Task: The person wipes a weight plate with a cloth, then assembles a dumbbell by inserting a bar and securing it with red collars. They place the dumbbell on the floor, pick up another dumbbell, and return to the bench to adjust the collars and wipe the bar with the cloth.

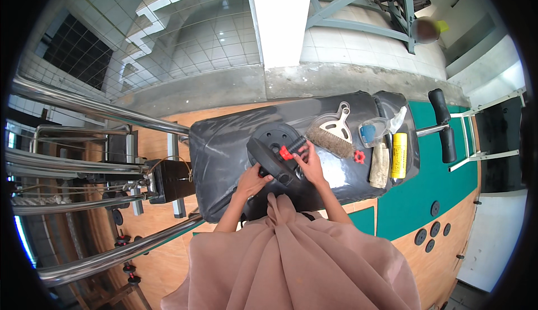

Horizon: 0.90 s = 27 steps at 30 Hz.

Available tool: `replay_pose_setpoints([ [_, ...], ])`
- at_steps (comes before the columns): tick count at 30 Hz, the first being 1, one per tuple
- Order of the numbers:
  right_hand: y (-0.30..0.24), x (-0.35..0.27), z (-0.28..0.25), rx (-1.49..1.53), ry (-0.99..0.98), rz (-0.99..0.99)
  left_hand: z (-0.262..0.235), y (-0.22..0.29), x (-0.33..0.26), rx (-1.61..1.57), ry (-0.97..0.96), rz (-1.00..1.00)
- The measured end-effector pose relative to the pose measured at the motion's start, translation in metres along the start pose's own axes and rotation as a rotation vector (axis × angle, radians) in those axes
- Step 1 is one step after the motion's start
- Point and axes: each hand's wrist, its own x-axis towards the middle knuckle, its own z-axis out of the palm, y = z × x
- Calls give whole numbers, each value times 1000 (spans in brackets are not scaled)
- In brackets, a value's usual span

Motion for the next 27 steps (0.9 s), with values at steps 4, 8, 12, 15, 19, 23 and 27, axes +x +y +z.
replay_pose_setpoints([
  [4,2,1,3,245,-58,136,8,-6,5,-17,55,22],
  [8,-40,0,4,-52,-115,27,10,-8,5,9,86,52],
  [12,9,-5,-4,21,-60,29,2,4,2,26,60,31],
  [15,-4,-6,1,207,-28,112,8,-3,3,-2,68,17],
  [19,-46,4,13,65,-28,141,4,-1,3,6,23,3],
  [23,-9,-4,7,-37,-24,14,4,2,6,62,12,-12],
  [27,33,-10,5,230,57,71,6,2,5,37,12,-38],
])
